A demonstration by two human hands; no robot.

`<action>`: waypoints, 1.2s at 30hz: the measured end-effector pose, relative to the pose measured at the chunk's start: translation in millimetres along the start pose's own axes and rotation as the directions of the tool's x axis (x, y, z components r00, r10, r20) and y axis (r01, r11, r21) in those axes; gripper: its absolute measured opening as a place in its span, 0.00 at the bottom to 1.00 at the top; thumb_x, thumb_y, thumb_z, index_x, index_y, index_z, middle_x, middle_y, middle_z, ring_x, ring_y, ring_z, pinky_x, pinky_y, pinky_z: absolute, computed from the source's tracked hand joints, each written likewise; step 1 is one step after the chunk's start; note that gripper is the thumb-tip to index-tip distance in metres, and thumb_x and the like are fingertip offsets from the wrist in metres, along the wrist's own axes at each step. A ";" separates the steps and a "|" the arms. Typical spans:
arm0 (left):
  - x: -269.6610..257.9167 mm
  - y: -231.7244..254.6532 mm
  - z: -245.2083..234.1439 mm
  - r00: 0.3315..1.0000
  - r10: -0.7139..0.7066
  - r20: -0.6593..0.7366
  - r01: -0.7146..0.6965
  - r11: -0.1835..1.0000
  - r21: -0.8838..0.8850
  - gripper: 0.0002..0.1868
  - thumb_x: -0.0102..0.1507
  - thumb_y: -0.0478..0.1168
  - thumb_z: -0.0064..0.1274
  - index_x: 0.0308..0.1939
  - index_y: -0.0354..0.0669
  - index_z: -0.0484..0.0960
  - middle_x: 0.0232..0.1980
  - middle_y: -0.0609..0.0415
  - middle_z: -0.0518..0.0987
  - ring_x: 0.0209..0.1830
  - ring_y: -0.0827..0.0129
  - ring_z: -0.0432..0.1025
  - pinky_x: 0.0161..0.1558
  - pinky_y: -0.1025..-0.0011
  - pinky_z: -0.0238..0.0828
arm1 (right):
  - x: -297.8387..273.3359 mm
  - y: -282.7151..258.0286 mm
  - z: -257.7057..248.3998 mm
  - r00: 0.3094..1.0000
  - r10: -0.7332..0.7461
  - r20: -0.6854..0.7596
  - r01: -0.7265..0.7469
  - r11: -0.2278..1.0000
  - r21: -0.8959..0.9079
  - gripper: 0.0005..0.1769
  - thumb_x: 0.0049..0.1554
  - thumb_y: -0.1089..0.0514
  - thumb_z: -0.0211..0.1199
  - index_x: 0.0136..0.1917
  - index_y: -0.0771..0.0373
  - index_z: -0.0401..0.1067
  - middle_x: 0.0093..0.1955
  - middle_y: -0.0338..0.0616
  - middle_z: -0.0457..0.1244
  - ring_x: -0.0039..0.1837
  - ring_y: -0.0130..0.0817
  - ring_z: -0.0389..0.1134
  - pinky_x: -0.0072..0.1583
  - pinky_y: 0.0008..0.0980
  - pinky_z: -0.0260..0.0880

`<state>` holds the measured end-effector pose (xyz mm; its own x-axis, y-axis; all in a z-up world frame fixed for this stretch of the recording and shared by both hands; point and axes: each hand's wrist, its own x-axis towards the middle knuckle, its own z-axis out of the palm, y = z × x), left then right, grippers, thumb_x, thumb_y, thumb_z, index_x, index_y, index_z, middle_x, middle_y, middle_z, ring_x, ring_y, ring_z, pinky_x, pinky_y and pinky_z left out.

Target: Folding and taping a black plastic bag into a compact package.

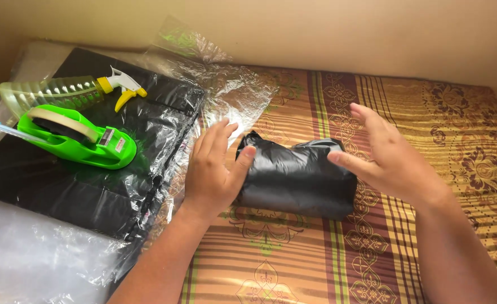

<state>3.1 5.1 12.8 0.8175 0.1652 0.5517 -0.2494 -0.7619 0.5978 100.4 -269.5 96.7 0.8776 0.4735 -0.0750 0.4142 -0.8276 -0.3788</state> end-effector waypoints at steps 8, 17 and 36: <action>3.2 28.3 6.6 0.903 0.324 0.282 -0.374 0.917 0.142 0.49 0.53 0.68 0.61 0.66 0.37 0.71 0.66 0.41 0.72 0.68 0.48 0.64 0.70 0.50 0.51 | -0.4 8.3 43.2 0.926 -0.354 0.135 0.369 0.922 -0.115 0.80 0.26 0.27 0.87 0.79 0.63 0.51 0.76 0.56 0.54 0.73 0.55 0.56 0.69 0.54 0.56; 42.2 4.8 13.3 0.739 0.233 0.632 -0.441 0.877 0.192 0.81 0.29 0.81 0.72 0.75 0.39 0.61 0.72 0.41 0.67 0.73 0.46 0.56 0.66 0.46 0.51 | 11.8 7.7 55.4 0.918 -0.366 0.150 0.381 0.920 -0.089 0.86 0.14 0.29 0.92 0.76 0.64 0.53 0.78 0.62 0.50 0.75 0.64 0.48 0.71 0.59 0.50; 45.7 6.9 10.4 0.600 0.072 0.797 -0.383 0.900 0.208 0.71 0.36 0.77 0.64 0.74 0.45 0.56 0.59 0.40 0.74 0.68 0.45 0.67 0.75 0.36 0.37 | 10.2 5.1 78.3 0.946 -0.257 0.196 0.276 0.959 -0.072 0.79 0.20 0.35 0.81 0.80 0.56 0.49 0.69 0.51 0.59 0.73 0.53 0.60 0.68 0.56 0.58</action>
<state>44.2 0.9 36.1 0.8863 -0.4545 -0.0893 -0.4300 -0.8790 0.2060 92.5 -245.3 21.8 0.6766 0.7201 -0.1539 0.6562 -0.6845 -0.3176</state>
